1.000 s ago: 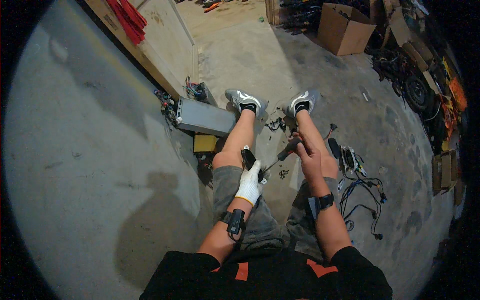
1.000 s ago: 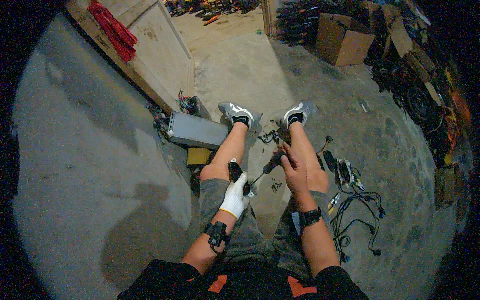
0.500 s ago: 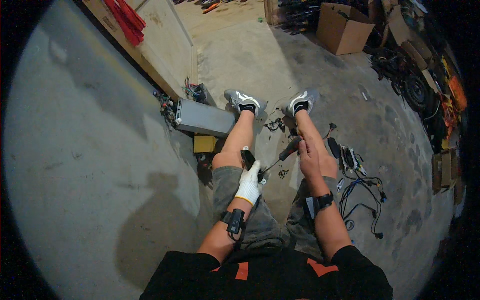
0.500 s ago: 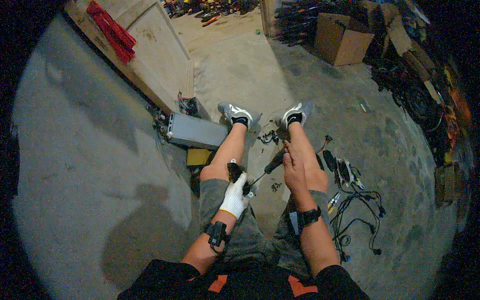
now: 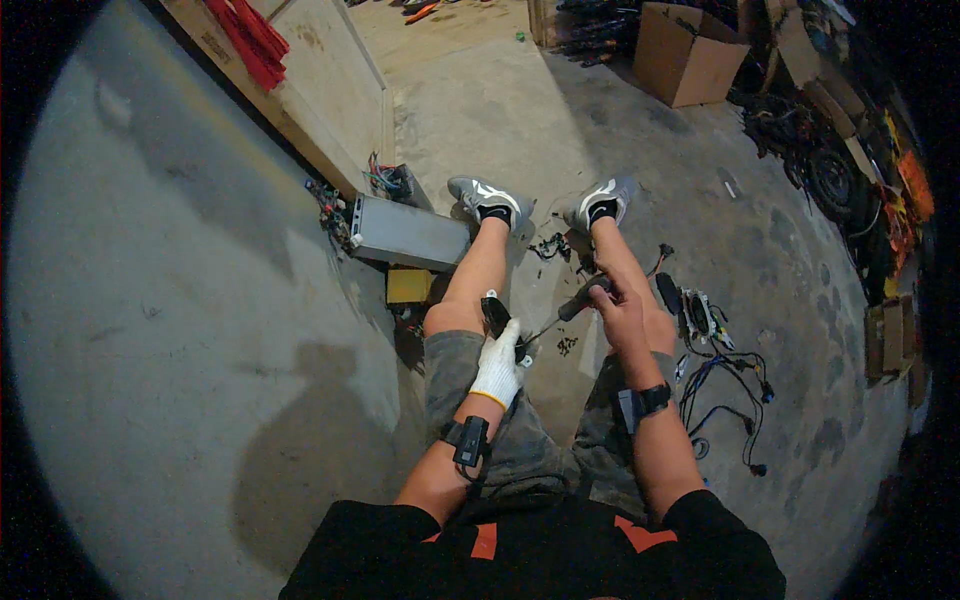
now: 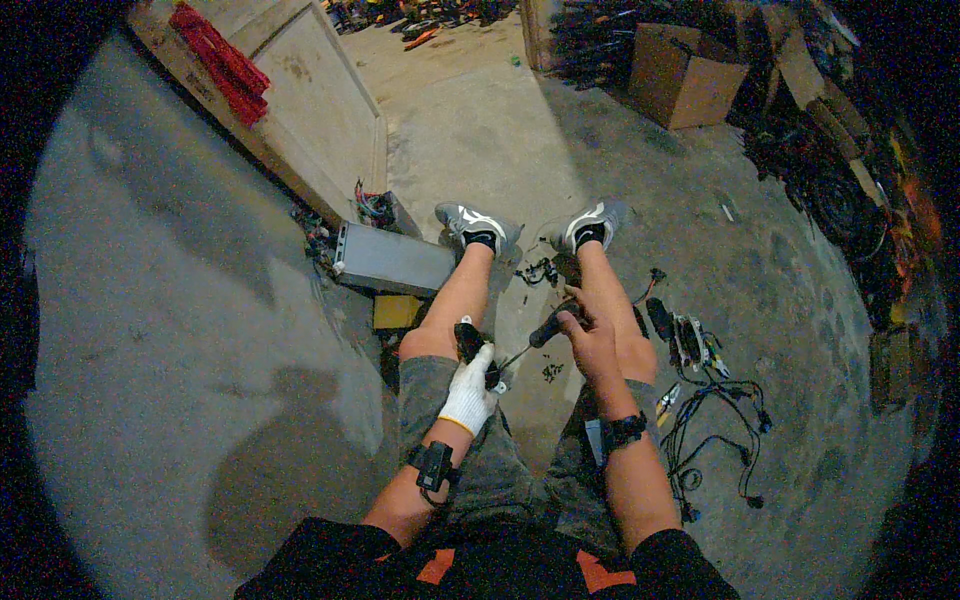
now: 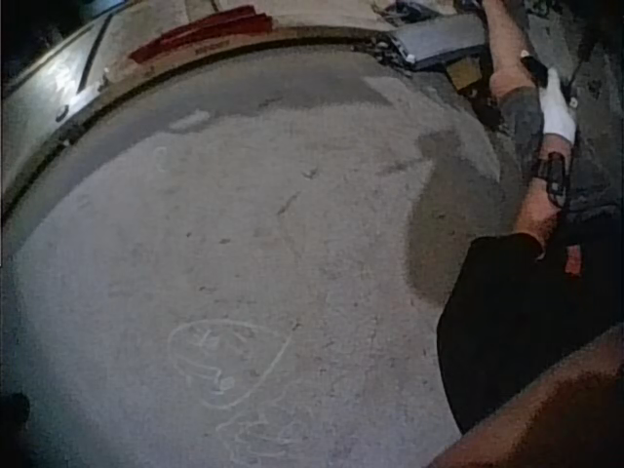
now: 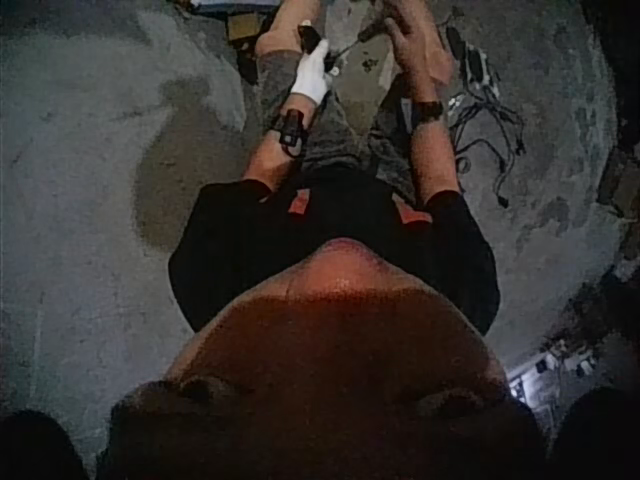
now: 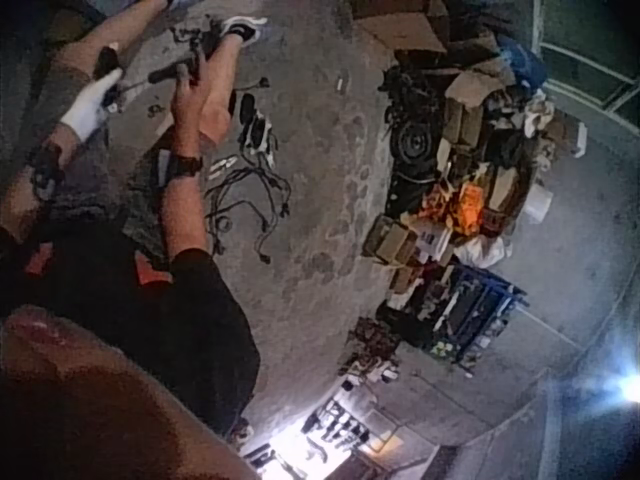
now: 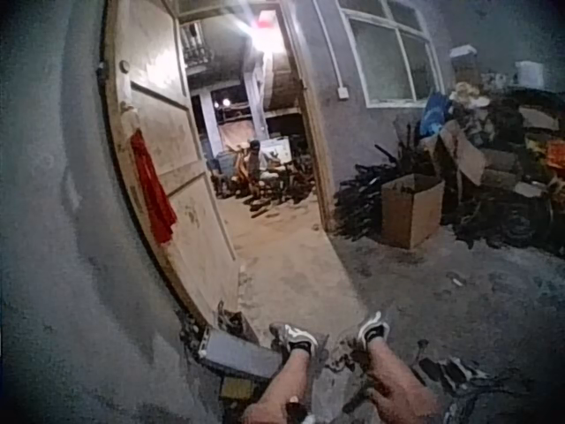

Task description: Repairing an electronic component using a screwdriver.

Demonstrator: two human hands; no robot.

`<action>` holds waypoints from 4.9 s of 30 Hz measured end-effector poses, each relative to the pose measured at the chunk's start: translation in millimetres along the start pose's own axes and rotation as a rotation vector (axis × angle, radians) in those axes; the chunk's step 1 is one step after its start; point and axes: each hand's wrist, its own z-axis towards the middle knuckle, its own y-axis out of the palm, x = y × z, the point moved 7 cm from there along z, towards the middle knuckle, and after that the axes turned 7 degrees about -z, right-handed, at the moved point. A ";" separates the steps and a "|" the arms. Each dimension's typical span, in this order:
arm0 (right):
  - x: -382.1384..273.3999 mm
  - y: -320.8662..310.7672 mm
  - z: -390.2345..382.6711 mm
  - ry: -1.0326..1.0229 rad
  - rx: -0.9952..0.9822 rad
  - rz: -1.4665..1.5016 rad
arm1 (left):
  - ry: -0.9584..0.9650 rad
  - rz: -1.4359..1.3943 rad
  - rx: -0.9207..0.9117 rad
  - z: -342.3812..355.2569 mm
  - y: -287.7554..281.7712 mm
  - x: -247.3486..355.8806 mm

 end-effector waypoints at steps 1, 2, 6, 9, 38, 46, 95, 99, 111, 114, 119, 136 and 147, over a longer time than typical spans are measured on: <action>5.1 -5.1 -0.9 0.057 0.006 -0.080 | -0.002 0.003 0.012 -2.0 2.5 -0.6; 10.7 -9.7 1.4 0.018 0.037 -0.083 | -0.004 0.006 0.024 -4.2 4.8 -0.9; 16.9 -7.8 4.6 -0.081 0.046 0.101 | -0.016 0.030 0.033 -8.4 7.7 -0.5; 10.6 -6.1 2.3 0.056 0.002 0.034 | -0.015 0.016 0.028 -3.1 1.8 -0.6; 15.6 -14.6 2.2 0.026 0.036 0.039 | -0.033 0.060 0.027 16.6 -10.1 -12.6; 0.3 -3.7 -2.1 -0.031 -0.001 0.286 | -0.033 -0.009 -0.005 4.9 -1.4 -6.7; 2.7 -3.4 -6.6 0.054 0.135 -0.140 | -0.039 0.087 0.112 1.7 2.0 -3.7; -6.3 2.1 -7.4 -0.021 0.140 -0.232 | -0.055 0.026 0.058 2.1 -1.2 -1.0; -19.0 1.0 -9.7 -0.151 -0.070 0.024 | -0.043 -0.011 0.080 -6.6 9.7 2.0; -32.1 10.7 -11.3 -0.157 -0.072 0.090 | -0.020 -0.051 0.069 -2.3 3.5 2.8; -12.0 -1.2 -10.8 -0.125 -0.039 -0.166 | -0.014 0.029 0.177 -4.9 4.9 1.4; -128.9 7.5 -39.0 -0.197 -0.041 -1.193 | -0.013 0.074 0.087 20.8 -32.1 7.1; -91.3 18.3 -80.7 -0.611 -0.600 -1.218 | -0.061 0.122 -0.013 4.5 6.6 -2.9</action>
